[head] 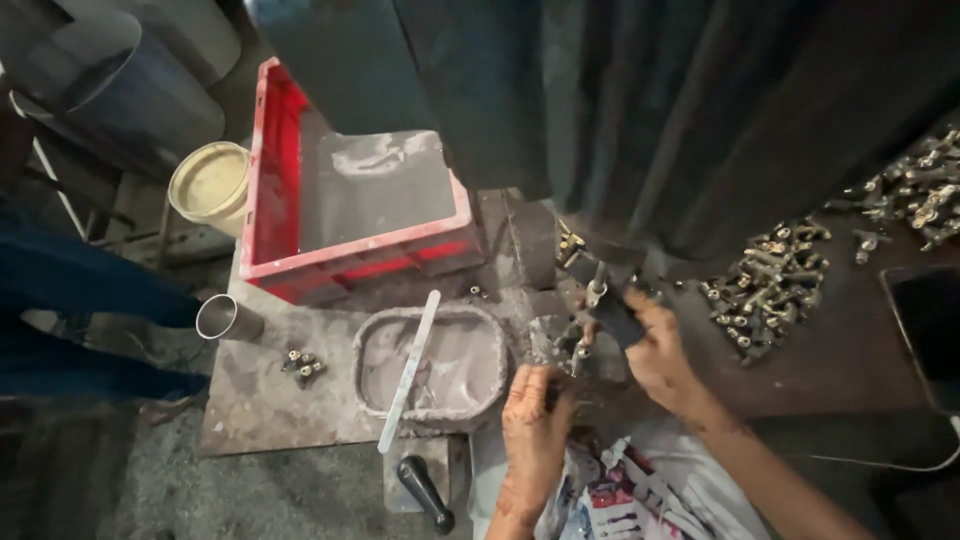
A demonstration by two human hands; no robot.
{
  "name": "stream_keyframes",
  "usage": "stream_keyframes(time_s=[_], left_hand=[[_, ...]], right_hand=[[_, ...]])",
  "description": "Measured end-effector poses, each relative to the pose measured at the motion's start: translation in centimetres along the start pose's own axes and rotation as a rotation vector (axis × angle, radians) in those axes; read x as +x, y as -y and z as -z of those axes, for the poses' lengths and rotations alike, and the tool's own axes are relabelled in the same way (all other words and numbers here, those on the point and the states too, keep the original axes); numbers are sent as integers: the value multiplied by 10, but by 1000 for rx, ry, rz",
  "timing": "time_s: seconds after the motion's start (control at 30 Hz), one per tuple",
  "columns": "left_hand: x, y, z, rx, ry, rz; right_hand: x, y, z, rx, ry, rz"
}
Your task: The recorder is fabricating small metal parts by manually sorting and placing them into a fixture at a workbench.
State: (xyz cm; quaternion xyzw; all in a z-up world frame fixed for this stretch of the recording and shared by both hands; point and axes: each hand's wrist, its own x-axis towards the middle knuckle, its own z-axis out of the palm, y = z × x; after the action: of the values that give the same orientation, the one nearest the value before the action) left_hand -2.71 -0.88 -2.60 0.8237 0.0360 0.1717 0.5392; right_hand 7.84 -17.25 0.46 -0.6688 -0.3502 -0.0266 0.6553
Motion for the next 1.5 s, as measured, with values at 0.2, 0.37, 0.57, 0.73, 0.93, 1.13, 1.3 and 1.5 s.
stream_keyframes(time_s=[0.2,0.37,0.57,0.73,0.93,1.13,1.3,1.5], left_hand=[[38,-30,15,239,-96,-140],[71,-21,-3,450,161,-155],[45,-10,6,-325,-47,270],[19,-2,9,-755,-66,534],[5,-5,5,-851,-105,611],[37,-90,33,-676,-204,301],[55,-93,39,-119,-436,-720],[60,-36,20,234,-170,-488]], right_hand=[[2,-9,-9,130,-242,-407],[1,-3,-6,71,-217,-370],[1,-2,-13,44,-274,-450],[-6,-18,-9,113,-247,-451],[-4,-14,-5,159,-213,-432],[-10,-35,12,41,-162,-408],[-42,-106,23,-59,-158,-431],[-115,-171,40,-288,-98,-561]])
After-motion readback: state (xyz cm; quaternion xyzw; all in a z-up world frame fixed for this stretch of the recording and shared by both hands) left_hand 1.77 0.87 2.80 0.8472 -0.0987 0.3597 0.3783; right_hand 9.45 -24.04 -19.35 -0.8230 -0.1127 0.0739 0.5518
